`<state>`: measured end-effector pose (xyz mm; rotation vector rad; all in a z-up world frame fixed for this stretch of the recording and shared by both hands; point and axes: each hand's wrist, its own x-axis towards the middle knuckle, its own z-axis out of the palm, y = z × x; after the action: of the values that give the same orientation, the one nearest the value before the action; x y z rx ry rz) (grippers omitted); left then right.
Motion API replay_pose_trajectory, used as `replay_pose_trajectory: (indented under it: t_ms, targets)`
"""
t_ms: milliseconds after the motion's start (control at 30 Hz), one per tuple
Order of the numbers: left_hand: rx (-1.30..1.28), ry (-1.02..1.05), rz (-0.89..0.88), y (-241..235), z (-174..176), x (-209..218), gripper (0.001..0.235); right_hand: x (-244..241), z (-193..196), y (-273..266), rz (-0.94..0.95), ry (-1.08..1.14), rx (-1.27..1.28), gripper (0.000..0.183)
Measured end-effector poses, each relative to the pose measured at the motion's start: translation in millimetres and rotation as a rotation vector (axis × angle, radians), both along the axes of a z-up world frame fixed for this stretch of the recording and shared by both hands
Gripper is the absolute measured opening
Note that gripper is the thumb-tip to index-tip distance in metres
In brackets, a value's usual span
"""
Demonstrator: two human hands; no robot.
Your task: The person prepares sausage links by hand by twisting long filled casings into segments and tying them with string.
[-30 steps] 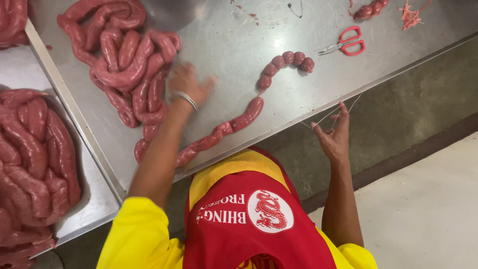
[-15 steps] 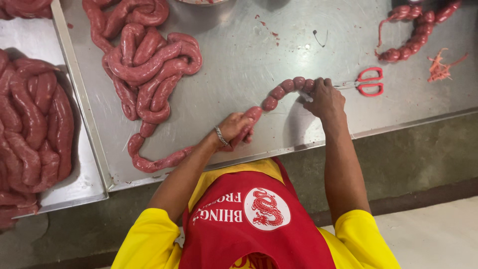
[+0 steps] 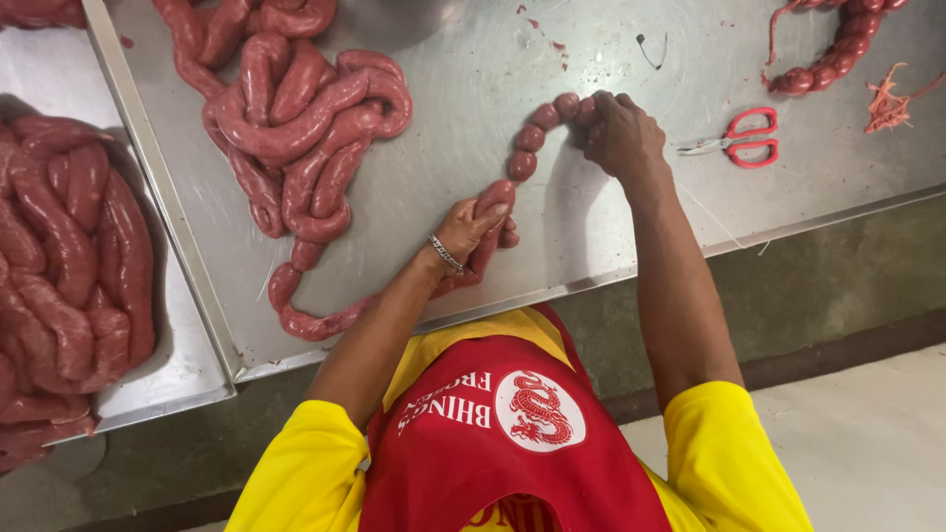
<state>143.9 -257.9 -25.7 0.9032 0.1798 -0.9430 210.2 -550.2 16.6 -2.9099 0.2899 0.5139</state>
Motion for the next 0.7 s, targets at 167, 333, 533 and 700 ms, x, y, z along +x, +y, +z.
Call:
replay_pose_trajectory:
  t_ms: [167, 333, 533, 700]
  targets:
    - [0.038, -0.057, 0.072, 6, -4, 0, 0.037, -2, 22, 7, -0.078, 0.283, -0.128, 0.086]
    - [0.001, 0.030, 0.066, 10, -3, 2, 0.044, 28, -4, 10, -0.004, 0.219, -0.231, 0.079]
    - [0.107, 0.098, 0.065, -3, -14, 5, 0.046, 34, 18, 48, 0.227, -0.080, 0.088, 0.035]
    - [0.129, 0.021, 0.022, -1, -9, 9, 0.044, 22, 28, 42, 0.134, 0.005, -0.079, 0.057]
